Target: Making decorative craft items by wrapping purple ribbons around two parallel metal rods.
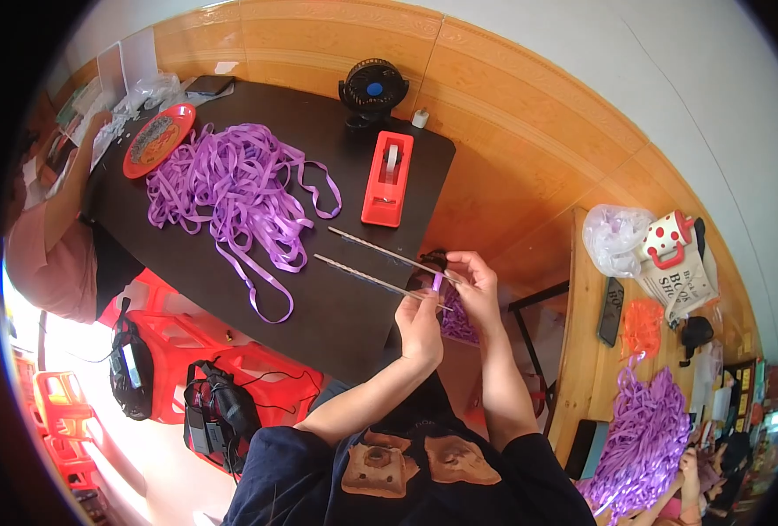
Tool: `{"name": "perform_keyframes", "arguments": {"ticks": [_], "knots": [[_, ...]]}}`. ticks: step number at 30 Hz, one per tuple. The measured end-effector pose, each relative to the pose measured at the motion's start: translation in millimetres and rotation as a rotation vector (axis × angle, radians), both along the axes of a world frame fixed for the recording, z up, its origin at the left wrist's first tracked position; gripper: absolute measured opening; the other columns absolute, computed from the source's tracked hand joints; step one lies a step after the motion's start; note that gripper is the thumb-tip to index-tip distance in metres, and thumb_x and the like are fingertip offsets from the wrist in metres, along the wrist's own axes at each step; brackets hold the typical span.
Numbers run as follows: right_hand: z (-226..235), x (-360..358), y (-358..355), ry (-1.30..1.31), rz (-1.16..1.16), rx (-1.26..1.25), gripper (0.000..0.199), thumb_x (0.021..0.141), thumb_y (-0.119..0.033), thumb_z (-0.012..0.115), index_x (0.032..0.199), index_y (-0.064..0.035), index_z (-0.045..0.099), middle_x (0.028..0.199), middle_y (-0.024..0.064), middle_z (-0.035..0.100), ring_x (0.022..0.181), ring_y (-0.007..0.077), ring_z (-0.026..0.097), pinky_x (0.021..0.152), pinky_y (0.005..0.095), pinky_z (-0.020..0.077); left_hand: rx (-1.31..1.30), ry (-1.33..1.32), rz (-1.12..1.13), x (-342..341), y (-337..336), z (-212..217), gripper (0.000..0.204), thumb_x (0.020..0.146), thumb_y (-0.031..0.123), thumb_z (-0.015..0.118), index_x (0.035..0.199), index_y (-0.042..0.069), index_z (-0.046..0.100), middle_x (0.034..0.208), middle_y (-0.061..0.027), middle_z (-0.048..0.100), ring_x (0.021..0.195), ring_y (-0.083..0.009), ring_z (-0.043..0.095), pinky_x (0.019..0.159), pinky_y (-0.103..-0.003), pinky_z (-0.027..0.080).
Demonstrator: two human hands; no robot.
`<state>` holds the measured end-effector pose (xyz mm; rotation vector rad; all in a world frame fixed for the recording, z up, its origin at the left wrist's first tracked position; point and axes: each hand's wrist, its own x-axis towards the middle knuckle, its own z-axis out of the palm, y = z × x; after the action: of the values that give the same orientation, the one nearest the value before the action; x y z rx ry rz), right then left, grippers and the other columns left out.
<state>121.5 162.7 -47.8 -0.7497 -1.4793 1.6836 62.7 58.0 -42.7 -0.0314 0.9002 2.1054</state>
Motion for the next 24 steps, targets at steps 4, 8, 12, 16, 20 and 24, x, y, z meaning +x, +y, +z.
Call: {"name": "perform_keyframes", "arguments": {"ticks": [4, 8, 12, 16, 20, 24], "knots": [[24, 5, 11, -0.317, 0.082, 0.49, 0.036, 0.077, 0.015, 0.047, 0.102, -0.002, 0.065, 0.112, 0.009, 0.06, 0.104, 0.0177, 0.057, 0.088, 0.0271, 0.0463, 0.009, 0.01, -0.009, 0, 0, -6, 0.006, 0.087, 0.0, 0.057, 0.084, 0.005, 0.056, 0.085, -0.0042, 0.06, 0.077, -0.0136, 0.058, 0.075, -0.026, 0.046], [49, 5, 23, -0.453, -0.013, 0.821, 0.024, 0.082, 0.007, 0.054, 0.099, -0.0039, 0.068, 0.119, 0.0109, 0.059, 0.11, 0.0239, 0.054, 0.095, 0.0334, 0.0427, -0.021, 0.03, -0.027, 1, 1, -6, 0.002, 0.09, 0.004, 0.055, 0.089, 0.004, 0.055, 0.083, -0.0024, 0.059, 0.077, -0.0085, 0.053, 0.071, -0.022, 0.04], [80, -15, 14, -0.569, 0.401, 0.883, 0.011, 0.086, -0.013, 0.063, 0.094, -0.01, 0.07, 0.133, 0.0132, 0.051, 0.125, 0.0315, 0.039, 0.102, 0.0444, 0.0314, 0.015, 0.05, -0.03, 0, -1, -4, 0.002, 0.091, 0.003, 0.053, 0.091, 0.003, 0.055, 0.086, -0.0025, 0.059, 0.079, -0.0083, 0.053, 0.072, -0.022, 0.041], [87, -18, 10, -0.778, 0.553, 0.874, 0.011, 0.086, -0.02, 0.063, 0.091, -0.0122, 0.069, 0.148, 0.0135, 0.032, 0.133, 0.0345, 0.027, 0.1, 0.054, 0.0273, 0.078, 0.056, -0.05, -1, -1, -4, 0.007, 0.093, 0.001, 0.05, 0.096, 0.001, 0.057, 0.093, -0.0033, 0.06, 0.083, -0.0088, 0.054, 0.075, -0.023, 0.043], [87, -22, -1, -0.824, 0.547, 0.89, 0.01, 0.083, -0.02, 0.065, 0.087, -0.012, 0.067, 0.151, 0.0142, 0.027, 0.137, 0.0406, 0.02, 0.101, 0.0574, 0.0247, 0.117, 0.066, -0.066, -3, 0, -2, 0.008, 0.094, 0.003, 0.05, 0.097, 0.0, 0.057, 0.096, -0.0042, 0.061, 0.085, -0.0087, 0.055, 0.075, -0.023, 0.044], [73, -20, 5, -0.674, 0.546, 0.723, 0.004, 0.081, -0.014, 0.066, 0.082, -0.0104, 0.065, 0.152, 0.0129, 0.026, 0.138, 0.0345, 0.021, 0.106, 0.0505, 0.0231, 0.099, 0.047, -0.05, -2, -1, 4, 0.008, 0.092, 0.003, 0.051, 0.092, 0.002, 0.059, 0.089, -0.0043, 0.063, 0.081, -0.0097, 0.057, 0.076, -0.026, 0.045]]}}
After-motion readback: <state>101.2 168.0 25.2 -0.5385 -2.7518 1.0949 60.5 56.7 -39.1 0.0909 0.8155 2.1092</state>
